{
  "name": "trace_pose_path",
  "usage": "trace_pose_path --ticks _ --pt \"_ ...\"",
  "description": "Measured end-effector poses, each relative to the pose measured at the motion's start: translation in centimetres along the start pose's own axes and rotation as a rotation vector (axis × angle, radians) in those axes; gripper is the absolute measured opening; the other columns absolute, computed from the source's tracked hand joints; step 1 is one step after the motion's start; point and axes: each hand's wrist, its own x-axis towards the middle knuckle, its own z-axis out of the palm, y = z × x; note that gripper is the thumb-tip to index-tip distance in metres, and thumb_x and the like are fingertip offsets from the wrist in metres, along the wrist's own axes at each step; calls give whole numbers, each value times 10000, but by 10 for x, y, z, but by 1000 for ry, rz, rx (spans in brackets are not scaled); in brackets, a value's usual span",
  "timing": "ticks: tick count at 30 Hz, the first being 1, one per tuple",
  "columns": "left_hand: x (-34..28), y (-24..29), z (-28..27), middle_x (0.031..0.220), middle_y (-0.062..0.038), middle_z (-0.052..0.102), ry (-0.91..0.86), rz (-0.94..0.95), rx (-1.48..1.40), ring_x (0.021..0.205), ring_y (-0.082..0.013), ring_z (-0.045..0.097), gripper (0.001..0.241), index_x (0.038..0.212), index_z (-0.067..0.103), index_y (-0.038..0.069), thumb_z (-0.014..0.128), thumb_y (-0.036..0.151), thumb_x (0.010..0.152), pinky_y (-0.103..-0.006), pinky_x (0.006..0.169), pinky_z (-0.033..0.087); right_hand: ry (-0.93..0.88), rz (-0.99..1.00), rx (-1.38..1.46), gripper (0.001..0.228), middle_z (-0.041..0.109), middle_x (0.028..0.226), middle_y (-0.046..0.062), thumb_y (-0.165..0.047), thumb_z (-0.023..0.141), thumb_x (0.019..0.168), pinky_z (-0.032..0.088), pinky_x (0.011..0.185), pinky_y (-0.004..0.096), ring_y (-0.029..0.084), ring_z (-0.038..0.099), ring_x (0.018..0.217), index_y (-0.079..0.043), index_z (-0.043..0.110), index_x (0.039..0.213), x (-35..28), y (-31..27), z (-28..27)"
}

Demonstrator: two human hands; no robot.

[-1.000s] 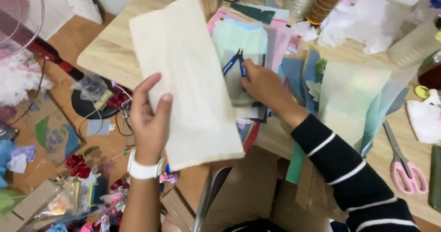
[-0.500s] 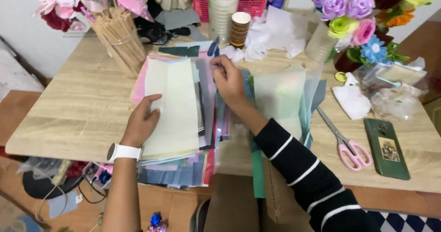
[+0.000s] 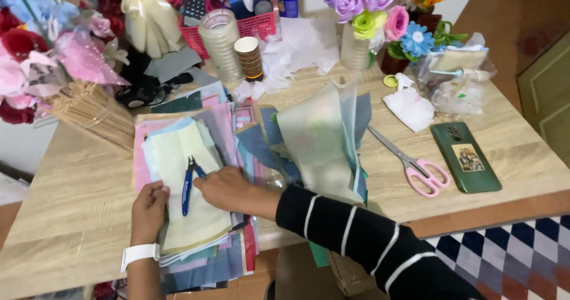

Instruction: The person folds and cuts various sheets of translucent and colored paper on a wooden table. They use scissors to trim the edges and arrange the paper layers, occasionally using a stapler to secure the pieces together.

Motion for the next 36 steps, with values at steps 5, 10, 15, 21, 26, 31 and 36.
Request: trace_pose_path --ticks 5,10,15,21,26,31,36 --pt "-17 55 -2 1041 -49 688 28 -40 38 981 -155 593 215 1132 693 53 642 224 1011 -285 916 432 -305 136 73 317 730 1016 135 -242 448 1029 475 741 515 359 694 889 -106 583 1282 7 -12 -31" --pt "-19 80 -5 1072 -210 737 105 134 471 927 -388 691 285 1072 752 34 614 272 998 -493 853 506 -353 70 173 260 709 1041 94 -162 445 1008 437 905 539 324 687 990 -84 693 1015 -8 -14 -55" --pt "-14 80 -14 1207 -204 657 36 54 440 1085 -350 656 296 1181 694 53 584 291 1042 -466 952 476 -217 -170 127 352 679 1180 29 -360 505 1007 387 910 444 232 644 1091 -214 682 1273 -64 11 -117" --pt "-2 78 -15 1073 -198 765 58 -74 535 1010 -372 686 370 1110 729 53 632 400 1023 -430 950 464 66 -21 -24 291 608 1190 66 -332 646 995 337 936 465 292 519 1158 -168 689 1231 -171 73 -197" --pt "6 87 -20 1004 -199 758 79 -173 610 960 -395 673 557 1074 734 44 571 574 1033 -455 906 467 157 69 -27 570 368 1600 136 -473 654 938 145 1183 622 407 299 1503 -209 539 1430 -225 101 -150" --pt "-18 125 -17 1240 -284 683 267 242 752 1013 -390 697 392 1277 769 46 606 356 1101 -523 889 527 214 33 205 519 388 1636 111 -438 509 1050 22 1239 594 335 281 1547 -190 497 1505 -238 105 -163" --pt "-147 275 83 1332 -221 618 143 748 316 1294 -358 557 237 1223 616 -13 535 135 1057 -445 1124 378 600 296 338 487 242 1663 165 -115 556 954 222 1209 626 431 193 1541 -207 560 1432 -261 117 -160"
